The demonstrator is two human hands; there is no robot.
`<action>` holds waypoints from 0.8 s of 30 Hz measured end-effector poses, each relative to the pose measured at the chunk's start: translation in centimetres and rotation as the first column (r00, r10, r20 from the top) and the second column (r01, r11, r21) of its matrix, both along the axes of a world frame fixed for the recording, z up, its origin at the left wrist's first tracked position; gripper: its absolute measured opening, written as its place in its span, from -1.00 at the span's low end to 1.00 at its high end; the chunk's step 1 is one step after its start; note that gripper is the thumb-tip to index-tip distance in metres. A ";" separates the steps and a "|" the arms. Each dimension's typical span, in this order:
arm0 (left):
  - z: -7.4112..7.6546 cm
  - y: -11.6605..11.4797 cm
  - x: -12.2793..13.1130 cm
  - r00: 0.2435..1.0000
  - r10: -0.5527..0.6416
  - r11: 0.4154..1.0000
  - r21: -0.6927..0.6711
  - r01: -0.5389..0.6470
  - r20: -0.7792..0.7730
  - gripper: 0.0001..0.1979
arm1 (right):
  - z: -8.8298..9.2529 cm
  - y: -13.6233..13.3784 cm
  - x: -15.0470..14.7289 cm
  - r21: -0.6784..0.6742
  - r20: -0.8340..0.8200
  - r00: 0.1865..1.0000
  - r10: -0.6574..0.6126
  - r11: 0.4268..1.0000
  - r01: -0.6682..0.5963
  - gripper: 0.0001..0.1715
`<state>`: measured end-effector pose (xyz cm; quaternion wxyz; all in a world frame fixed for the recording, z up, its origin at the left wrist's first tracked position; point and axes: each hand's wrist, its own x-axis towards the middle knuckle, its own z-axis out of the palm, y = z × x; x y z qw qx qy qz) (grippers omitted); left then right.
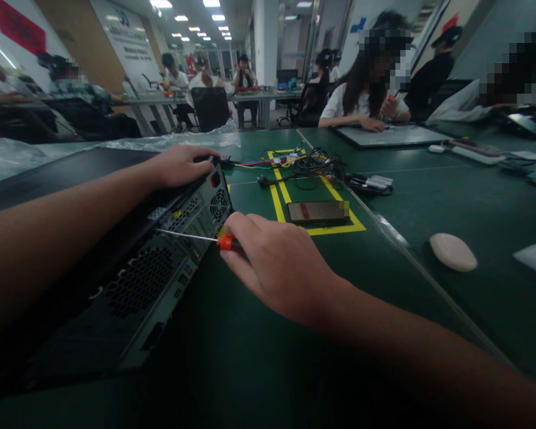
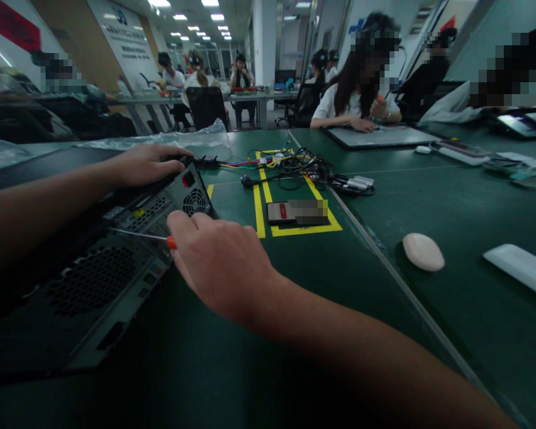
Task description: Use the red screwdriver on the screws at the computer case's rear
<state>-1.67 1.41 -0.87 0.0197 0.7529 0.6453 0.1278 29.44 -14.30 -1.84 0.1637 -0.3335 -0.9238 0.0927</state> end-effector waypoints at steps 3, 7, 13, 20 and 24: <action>0.1 -0.1 0.2 1.000 0.001 1.000 0.001 -0.001 -0.009 -0.20 | 0.0 0.0 0.0 0.020 -0.005 1.000 -0.010 1.000 0.010 -0.76; 0.3 -0.4 0.5 1.000 0.009 1.000 0.003 -0.009 -0.019 -0.20 | 0.0 -0.1 -0.1 0.008 -0.006 1.000 -0.014 1.000 0.014 -0.71; 0.3 -0.3 0.3 0.999 0.008 1.000 -0.002 -0.008 -0.034 -0.21 | -0.2 -0.1 -0.4 -0.055 -0.022 1.000 0.000 0.998 -0.001 -0.66; 0.1 -0.1 0.1 0.999 -0.002 1.000 0.000 0.002 -0.033 -0.22 | -0.7 0.2 -0.1 -0.018 -0.027 0.999 0.037 0.999 -0.037 -0.68; 0.3 -0.4 0.5 0.999 0.009 1.000 -0.010 -0.009 -0.043 -0.21 | -0.7 0.2 -0.1 0.010 -0.016 0.999 0.028 1.000 -0.028 -0.71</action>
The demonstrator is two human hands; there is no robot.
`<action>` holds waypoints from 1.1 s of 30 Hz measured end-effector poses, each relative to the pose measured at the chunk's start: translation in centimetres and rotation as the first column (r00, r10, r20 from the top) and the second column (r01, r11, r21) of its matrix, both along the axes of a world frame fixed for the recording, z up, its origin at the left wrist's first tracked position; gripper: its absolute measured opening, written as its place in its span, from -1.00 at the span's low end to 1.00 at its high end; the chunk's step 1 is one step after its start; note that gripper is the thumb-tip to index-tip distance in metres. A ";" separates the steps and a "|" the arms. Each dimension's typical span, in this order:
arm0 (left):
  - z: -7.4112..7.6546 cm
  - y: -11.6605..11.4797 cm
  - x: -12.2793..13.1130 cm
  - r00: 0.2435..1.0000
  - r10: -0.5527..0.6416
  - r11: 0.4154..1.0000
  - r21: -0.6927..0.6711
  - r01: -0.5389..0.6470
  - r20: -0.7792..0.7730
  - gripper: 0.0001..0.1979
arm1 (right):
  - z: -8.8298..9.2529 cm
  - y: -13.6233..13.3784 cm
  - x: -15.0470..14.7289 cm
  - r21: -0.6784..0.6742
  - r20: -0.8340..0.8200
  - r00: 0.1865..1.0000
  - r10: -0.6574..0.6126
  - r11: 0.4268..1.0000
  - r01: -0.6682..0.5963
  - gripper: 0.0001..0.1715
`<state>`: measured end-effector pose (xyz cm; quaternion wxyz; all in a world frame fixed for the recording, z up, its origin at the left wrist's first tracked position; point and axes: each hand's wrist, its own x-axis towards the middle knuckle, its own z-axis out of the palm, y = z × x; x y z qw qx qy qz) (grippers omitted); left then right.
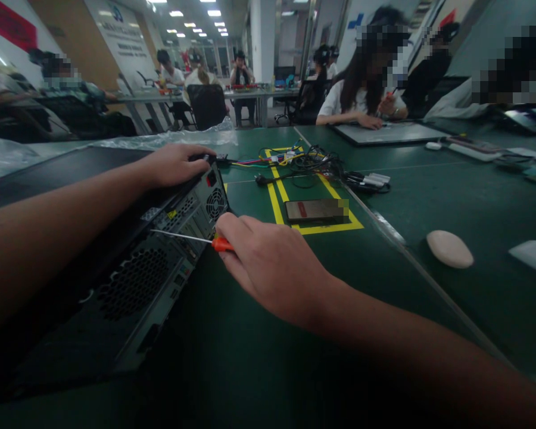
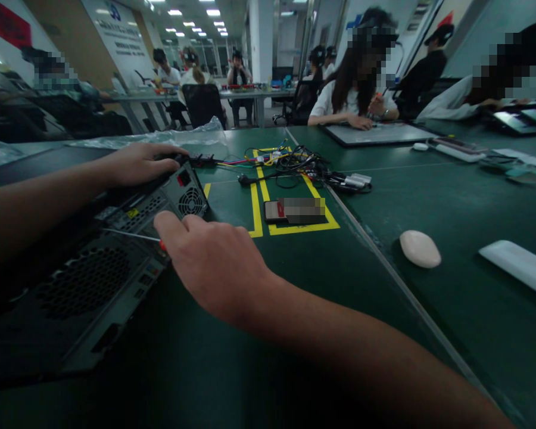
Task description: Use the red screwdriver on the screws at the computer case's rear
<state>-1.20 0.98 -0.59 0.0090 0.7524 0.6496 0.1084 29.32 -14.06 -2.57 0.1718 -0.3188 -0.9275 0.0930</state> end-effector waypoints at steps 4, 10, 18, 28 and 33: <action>0.1 -0.1 0.1 1.000 0.005 1.000 -0.004 -0.005 0.012 -0.19 | 0.0 -0.1 0.0 0.009 0.001 1.000 -0.002 1.000 0.002 -0.71; 0.5 -0.6 0.6 1.000 0.001 0.999 -0.040 -0.002 -0.020 -0.17 | 0.0 0.0 0.0 0.022 -0.002 1.000 0.002 1.000 -0.002 -0.69; 0.4 -0.6 0.7 0.999 0.000 1.000 -0.012 -0.001 -0.040 -0.19 | 0.1 -0.1 0.0 0.008 0.006 1.000 -0.001 1.000 0.001 -0.66; -0.1 0.1 -0.1 1.000 -0.001 1.000 -0.002 0.001 -0.006 -0.12 | 0.3 -0.1 0.1 0.008 0.006 1.000 -0.006 1.000 0.006 -0.70; 0.2 -0.1 0.2 1.000 0.009 1.000 -0.018 -0.009 -0.004 -0.10 | 0.4 -0.2 0.1 -0.013 0.015 1.000 -0.016 1.000 0.016 -0.70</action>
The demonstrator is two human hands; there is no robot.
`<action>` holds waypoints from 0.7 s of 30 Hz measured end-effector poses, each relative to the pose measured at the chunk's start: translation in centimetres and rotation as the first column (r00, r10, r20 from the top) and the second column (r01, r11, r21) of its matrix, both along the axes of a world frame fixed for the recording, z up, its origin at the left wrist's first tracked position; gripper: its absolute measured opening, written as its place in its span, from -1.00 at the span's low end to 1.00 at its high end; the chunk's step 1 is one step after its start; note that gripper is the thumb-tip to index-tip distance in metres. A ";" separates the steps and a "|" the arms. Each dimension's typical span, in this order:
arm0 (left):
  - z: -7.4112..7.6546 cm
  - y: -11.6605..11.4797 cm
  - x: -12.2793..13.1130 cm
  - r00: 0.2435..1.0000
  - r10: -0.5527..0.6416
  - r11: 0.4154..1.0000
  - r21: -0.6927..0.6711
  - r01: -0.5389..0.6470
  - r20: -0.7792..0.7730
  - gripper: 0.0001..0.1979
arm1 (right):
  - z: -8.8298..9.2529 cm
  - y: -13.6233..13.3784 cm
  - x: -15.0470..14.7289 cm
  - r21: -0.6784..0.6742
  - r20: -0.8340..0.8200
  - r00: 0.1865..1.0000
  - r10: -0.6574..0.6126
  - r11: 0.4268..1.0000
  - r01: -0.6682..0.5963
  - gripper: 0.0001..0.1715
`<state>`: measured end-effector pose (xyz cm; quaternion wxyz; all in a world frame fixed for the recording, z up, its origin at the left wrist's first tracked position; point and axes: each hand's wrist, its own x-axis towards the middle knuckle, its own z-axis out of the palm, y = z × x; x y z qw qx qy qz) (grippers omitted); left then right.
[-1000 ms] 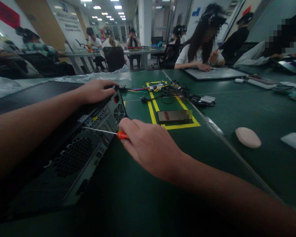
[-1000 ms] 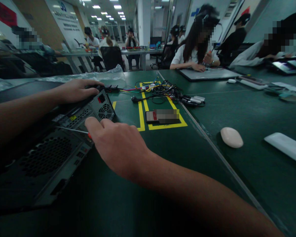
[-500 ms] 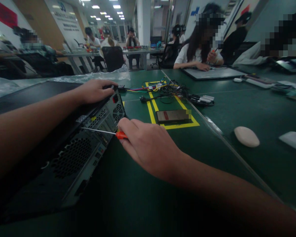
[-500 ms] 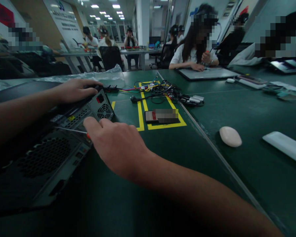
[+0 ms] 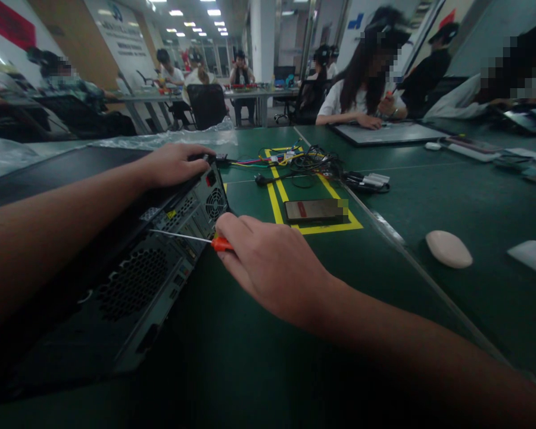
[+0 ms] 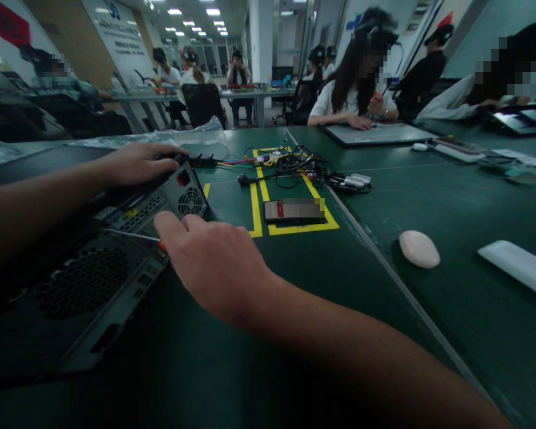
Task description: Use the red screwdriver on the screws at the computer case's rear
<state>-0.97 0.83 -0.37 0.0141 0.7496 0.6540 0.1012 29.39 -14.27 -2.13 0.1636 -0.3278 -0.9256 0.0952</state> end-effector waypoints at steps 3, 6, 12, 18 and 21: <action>0.2 -0.2 0.3 1.000 0.012 1.000 -0.014 -0.012 -0.012 -0.12 | 0.1 0.0 0.0 -0.010 0.007 1.000 0.002 1.000 -0.002 -0.71; 0.3 -0.5 0.5 1.000 0.000 1.000 -0.023 0.000 -0.017 -0.15 | 0.3 -0.1 0.1 -0.017 0.006 1.000 0.008 1.000 -0.008 -0.69; 0.2 -0.6 0.4 1.000 -0.014 1.000 -0.017 0.013 -0.026 -0.17 | 0.4 -0.3 0.1 0.010 -0.009 1.000 -0.006 1.000 0.006 -0.71; 0.2 -0.4 0.2 1.000 -0.017 1.000 -0.016 0.017 -0.020 -0.14 | 0.1 -0.1 -0.2 -0.023 -0.008 1.000 -0.005 1.000 0.005 -0.55; 0.1 -0.4 0.1 1.000 -0.018 1.000 -0.019 0.017 -0.025 -0.12 | 0.0 -0.2 -0.2 -0.033 -0.032 0.999 -0.008 0.999 0.007 -0.65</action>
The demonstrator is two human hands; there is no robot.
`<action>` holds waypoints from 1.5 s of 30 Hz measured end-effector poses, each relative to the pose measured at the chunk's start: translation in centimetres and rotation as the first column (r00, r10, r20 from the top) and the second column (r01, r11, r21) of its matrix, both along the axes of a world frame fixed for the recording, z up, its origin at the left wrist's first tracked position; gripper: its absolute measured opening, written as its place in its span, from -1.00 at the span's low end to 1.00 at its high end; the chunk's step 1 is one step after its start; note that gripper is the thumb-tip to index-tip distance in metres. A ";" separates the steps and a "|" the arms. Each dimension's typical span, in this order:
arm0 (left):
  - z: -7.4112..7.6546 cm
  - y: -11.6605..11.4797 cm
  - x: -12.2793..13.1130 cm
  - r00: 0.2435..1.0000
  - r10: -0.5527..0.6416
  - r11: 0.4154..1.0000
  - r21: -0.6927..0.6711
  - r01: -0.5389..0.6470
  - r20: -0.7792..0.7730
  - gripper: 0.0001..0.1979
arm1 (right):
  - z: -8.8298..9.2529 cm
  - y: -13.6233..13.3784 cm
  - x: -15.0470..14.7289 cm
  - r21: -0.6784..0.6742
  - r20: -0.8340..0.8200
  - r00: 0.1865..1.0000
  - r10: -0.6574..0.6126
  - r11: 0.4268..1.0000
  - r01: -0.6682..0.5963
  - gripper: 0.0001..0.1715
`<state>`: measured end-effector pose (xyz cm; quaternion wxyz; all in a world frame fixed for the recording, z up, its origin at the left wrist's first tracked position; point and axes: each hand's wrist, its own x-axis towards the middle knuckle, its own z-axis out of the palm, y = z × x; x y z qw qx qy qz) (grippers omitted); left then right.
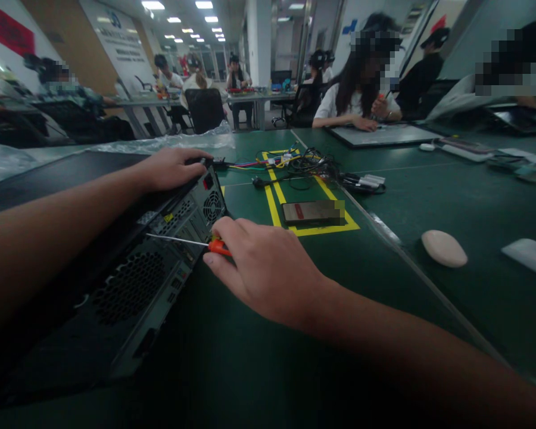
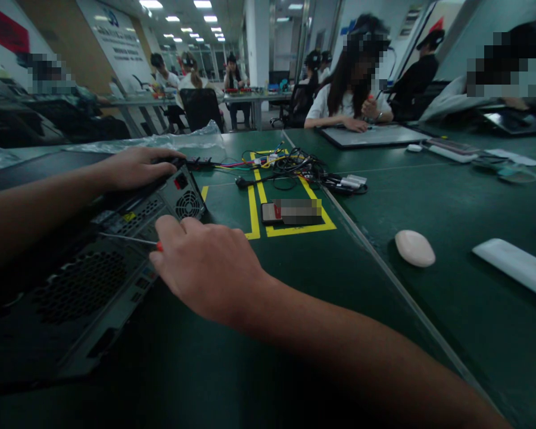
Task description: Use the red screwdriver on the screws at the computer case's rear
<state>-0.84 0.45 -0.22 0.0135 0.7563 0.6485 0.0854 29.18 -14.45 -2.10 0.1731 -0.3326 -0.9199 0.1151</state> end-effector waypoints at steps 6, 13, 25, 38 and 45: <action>-0.1 0.2 -0.1 1.000 0.000 1.000 0.010 0.000 0.004 -0.12 | 0.1 0.0 0.2 0.008 0.048 0.999 0.017 1.000 -0.018 -0.63; -0.5 0.7 -0.8 0.997 -0.004 0.999 0.044 0.001 0.071 -0.18 | 0.0 0.2 0.3 0.040 0.020 0.999 0.030 0.999 -0.031 -0.65; -0.5 0.7 -0.7 0.998 -0.001 1.000 0.029 -0.001 0.063 -0.12 | 0.1 0.1 0.3 0.034 0.041 0.999 0.021 0.999 -0.022 -0.62; -0.7 0.9 -1.1 0.997 -0.004 0.999 0.041 0.001 0.072 -0.18 | 0.4 0.0 0.2 0.018 0.061 0.998 -0.002 1.000 0.001 -0.62; -0.7 1.0 -1.2 0.998 -0.005 0.999 0.036 0.003 0.061 -0.18 | 0.3 0.1 0.2 0.024 0.045 0.999 0.015 1.000 -0.016 -0.71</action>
